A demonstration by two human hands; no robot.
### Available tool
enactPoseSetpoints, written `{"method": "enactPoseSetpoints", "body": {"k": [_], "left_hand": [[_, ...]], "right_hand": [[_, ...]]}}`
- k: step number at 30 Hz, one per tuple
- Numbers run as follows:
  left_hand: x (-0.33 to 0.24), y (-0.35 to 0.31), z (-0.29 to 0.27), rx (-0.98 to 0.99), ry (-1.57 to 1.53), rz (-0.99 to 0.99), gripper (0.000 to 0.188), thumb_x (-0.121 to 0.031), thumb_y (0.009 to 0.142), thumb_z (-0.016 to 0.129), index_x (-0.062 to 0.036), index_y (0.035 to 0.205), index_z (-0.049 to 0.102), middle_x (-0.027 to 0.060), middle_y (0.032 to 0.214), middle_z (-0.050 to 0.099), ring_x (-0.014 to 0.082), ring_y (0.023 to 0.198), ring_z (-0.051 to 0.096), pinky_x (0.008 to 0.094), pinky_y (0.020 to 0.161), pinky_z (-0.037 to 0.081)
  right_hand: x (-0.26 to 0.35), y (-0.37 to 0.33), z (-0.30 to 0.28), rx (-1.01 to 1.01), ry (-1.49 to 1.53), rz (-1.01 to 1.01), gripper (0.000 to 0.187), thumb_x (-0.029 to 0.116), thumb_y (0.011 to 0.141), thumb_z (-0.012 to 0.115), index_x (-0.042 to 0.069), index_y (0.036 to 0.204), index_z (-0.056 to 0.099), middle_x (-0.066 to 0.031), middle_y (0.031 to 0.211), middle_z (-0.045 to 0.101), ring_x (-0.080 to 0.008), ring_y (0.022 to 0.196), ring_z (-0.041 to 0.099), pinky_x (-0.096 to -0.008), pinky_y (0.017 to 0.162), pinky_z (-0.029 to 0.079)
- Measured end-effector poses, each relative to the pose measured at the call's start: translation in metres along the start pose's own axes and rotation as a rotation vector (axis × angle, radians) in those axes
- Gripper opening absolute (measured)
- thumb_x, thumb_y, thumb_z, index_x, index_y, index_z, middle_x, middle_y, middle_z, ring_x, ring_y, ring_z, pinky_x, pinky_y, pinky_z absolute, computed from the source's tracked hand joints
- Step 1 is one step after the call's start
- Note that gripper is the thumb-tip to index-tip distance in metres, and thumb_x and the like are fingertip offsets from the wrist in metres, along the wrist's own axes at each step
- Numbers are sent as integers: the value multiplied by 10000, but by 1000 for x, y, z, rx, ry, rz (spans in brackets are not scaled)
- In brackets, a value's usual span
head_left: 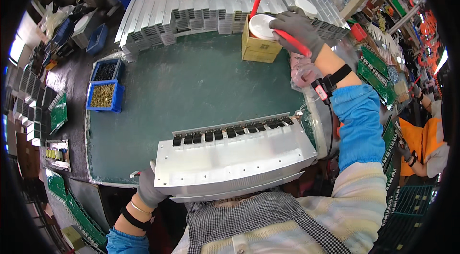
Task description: Assemble printed circuit boards (PCBs) onto an aluminum chassis using an electric screwdriver and applying thermal paste.
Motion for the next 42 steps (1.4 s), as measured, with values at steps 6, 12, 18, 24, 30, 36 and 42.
{"method": "enactPoseSetpoints", "body": {"k": [6, 12, 18, 24, 30, 36, 42], "left_hand": [[1, -4, 3, -48, 183, 87, 397, -205, 706, 693, -80, 1078, 630, 126, 963, 650, 312, 769, 640, 372, 616, 517], [19, -13, 19, -67, -12, -10, 401, -209, 727, 730, -76, 1091, 627, 104, 1004, 658, 294, 843, 641, 366, 670, 519], [44, -27, 52, -196, -665, -323, 423, -206, 712, 742, -99, 1104, 627, 82, 1011, 663, 280, 805, 639, 349, 646, 511], [35, -22, 33, -162, -268, -118, 414, -199, 693, 747, -118, 1085, 640, 75, 990, 667, 272, 739, 635, 345, 636, 507], [17, -13, 19, -89, -8, 35, 412, -204, 707, 737, -125, 1099, 637, 80, 1016, 672, 271, 771, 658, 353, 658, 519], [9, -10, 14, -59, 64, 92, 422, -258, 770, 706, -126, 1161, 621, 87, 1094, 664, 289, 923, 653, 357, 785, 512], [37, -29, 29, 164, -554, -369, 452, -344, 973, 492, -60, 1324, 480, 98, 1267, 585, 234, 1133, 575, 342, 1001, 423]], "right_hand": [[28, -10, -35, -26, -175, -79, 285, 195, 720, 683, 182, 996, 613, -23, 938, 607, -211, 969, 590, -455, 962, 371], [61, -52, -137, -186, 817, 443, 226, 73, 852, 558, 36, 1069, 609, -61, 977, 644, -187, 903, 591, -320, 861, 443], [102, -68, -179, -87, 1124, 582, 243, 237, 908, 486, 7, 916, 565, -101, 884, 614, -122, 768, 557, -252, 753, 468], [143, -58, -148, 178, 1307, 730, 249, 242, 858, 541, -2, 848, 586, -80, 719, 592, -81, 561, 500, -202, 534, 414], [164, -43, -135, 321, 1355, 723, 236, 225, 807, 680, -8, 818, 644, -62, 660, 600, -85, 531, 547, -221, 478, 449], [143, -57, -146, 481, 1223, 738, 233, 216, 774, 666, -1, 854, 637, -62, 669, 600, -86, 522, 546, -230, 479, 454], [118, -82, -155, 506, 1110, 854, 207, 211, 770, 639, 29, 842, 572, -41, 665, 539, -85, 487, 484, -238, 462, 411]]}}
Point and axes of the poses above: each hand's wrist, its own y-axis towards the middle knuckle, its own z-axis out of the palm, x = y × z, the point moved 4 cm from there along y, towards the middle knuckle
